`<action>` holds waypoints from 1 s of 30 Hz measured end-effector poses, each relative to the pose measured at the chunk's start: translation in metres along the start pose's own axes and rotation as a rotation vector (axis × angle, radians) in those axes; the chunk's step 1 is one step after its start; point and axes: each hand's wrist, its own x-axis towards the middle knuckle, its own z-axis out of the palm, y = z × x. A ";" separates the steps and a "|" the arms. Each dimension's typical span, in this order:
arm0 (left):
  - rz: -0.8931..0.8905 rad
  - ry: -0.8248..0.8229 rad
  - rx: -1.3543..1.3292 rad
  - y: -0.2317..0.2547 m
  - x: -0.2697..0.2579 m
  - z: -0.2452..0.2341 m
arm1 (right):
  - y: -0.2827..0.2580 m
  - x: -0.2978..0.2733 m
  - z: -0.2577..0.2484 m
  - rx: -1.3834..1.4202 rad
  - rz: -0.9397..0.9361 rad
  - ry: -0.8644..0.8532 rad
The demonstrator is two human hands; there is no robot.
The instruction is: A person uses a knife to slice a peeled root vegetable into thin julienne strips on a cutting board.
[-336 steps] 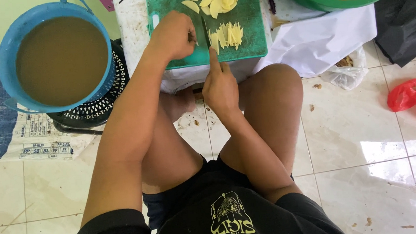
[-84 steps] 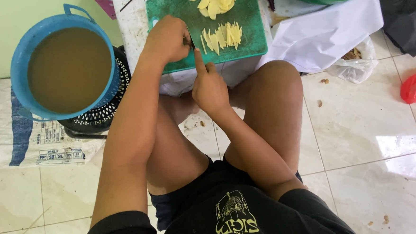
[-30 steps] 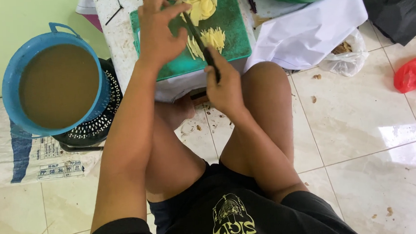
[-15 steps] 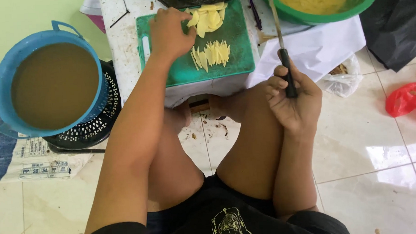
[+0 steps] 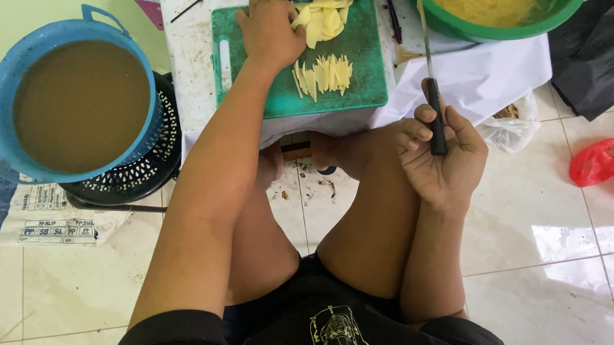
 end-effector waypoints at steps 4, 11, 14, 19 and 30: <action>0.001 0.041 -0.085 0.002 0.000 -0.002 | 0.004 0.000 0.004 -0.027 0.022 -0.003; 0.124 0.266 -0.306 0.002 -0.001 -0.050 | 0.018 0.006 0.002 -0.217 -0.046 0.094; 0.201 0.256 -0.317 -0.008 -0.011 -0.071 | 0.025 0.009 0.000 -0.452 -0.123 0.126; 0.152 0.090 -0.240 -0.031 -0.024 -0.096 | 0.066 0.008 0.008 -1.403 -0.377 0.114; 0.104 -0.022 -0.173 -0.056 -0.038 -0.103 | 0.161 0.013 -0.033 -2.159 -0.456 -0.171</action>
